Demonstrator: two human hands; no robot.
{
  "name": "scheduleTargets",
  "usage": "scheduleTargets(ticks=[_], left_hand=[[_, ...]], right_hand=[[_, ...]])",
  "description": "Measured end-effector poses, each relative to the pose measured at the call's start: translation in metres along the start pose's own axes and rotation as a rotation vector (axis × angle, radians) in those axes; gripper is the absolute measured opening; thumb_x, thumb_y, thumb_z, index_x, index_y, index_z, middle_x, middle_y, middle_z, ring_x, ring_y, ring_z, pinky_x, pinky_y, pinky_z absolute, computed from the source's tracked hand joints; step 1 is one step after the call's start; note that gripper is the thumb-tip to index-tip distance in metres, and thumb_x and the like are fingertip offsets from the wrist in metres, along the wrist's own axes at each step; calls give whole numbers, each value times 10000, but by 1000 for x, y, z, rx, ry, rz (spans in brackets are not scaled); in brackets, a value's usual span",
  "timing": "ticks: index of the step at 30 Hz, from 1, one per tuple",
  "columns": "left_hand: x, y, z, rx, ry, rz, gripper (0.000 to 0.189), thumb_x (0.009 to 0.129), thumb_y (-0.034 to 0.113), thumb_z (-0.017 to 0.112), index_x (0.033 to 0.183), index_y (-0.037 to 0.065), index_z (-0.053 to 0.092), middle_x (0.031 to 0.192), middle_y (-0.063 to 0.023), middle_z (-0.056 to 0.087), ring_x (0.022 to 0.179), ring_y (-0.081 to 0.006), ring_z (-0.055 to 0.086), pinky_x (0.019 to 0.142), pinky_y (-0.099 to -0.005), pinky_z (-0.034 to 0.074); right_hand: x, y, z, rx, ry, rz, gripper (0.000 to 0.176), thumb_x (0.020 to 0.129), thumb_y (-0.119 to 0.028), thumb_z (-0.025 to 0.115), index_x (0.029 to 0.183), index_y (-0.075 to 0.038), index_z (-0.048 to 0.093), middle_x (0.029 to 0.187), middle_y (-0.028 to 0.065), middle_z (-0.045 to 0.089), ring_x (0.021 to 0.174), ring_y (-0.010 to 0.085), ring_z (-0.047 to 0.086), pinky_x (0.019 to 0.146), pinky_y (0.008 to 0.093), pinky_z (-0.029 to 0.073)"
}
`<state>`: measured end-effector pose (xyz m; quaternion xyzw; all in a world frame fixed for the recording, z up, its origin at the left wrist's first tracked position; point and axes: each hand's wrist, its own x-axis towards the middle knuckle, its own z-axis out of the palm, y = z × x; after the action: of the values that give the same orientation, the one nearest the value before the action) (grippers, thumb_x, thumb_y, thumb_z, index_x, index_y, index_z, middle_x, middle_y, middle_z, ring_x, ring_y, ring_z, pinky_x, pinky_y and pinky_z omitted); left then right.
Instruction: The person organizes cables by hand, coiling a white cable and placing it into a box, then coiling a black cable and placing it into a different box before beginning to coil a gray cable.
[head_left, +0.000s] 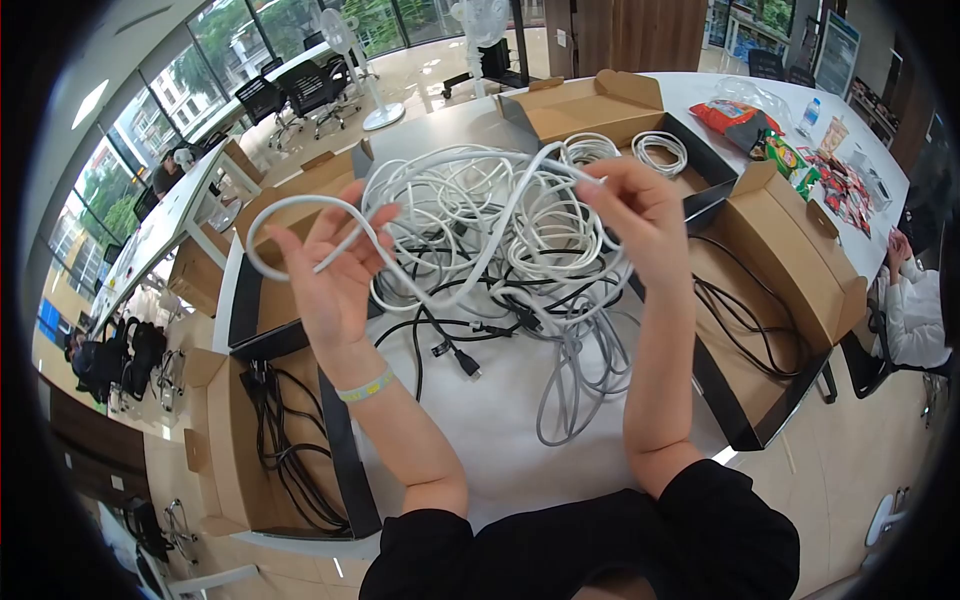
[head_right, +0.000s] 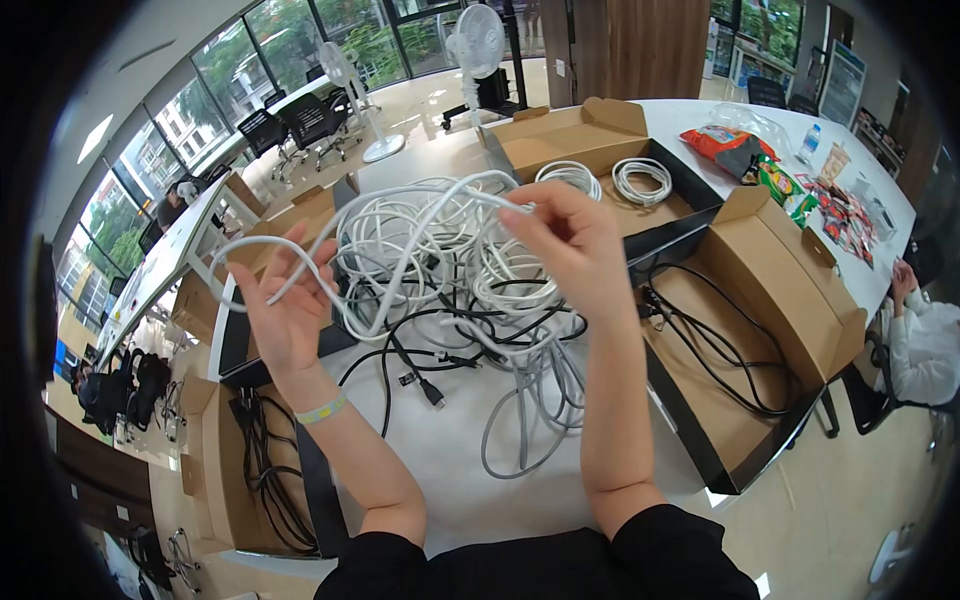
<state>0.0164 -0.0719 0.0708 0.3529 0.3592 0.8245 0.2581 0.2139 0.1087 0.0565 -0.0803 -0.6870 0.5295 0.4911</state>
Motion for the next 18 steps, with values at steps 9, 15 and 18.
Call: scheduleTargets(ticks=[9, 15, 18], left_hand=[[-3, -4, -1, -268, -106, -75, 608, 889, 488, 339, 1242, -6, 346, 1116, -240, 500, 488, -5, 245, 410, -113, 243], [-11, 13, -9, -451, -67, 0, 493, 899, 419, 377, 1178, 18, 438, 1240, -240, 405, 531, -24, 281, 399, -121, 229], [-16, 23, -24, -649, -172, 75, 446, 907, 316, 403, 1175, -40, 409, 1288, -203, 355, 581, -68, 337, 419, -170, 250]], right_hand=[[2, 0, -20, -168, 96, 19, 127, 737, -100, 672, 823, -21, 622, 533, -87, 395, 476, -5, 296, 433, 173, 193], [0, 0, -12, -251, -180, 156, 108, 748, -76, 616, 837, -19, 595, 531, -36, 414, 485, 45, 338, 439, 216, 260], [2, 3, -8, -551, -189, 36, 170, 704, -71, 608, 862, -12, 590, 516, 58, 436, 481, 152, 417, 478, 282, 348]])
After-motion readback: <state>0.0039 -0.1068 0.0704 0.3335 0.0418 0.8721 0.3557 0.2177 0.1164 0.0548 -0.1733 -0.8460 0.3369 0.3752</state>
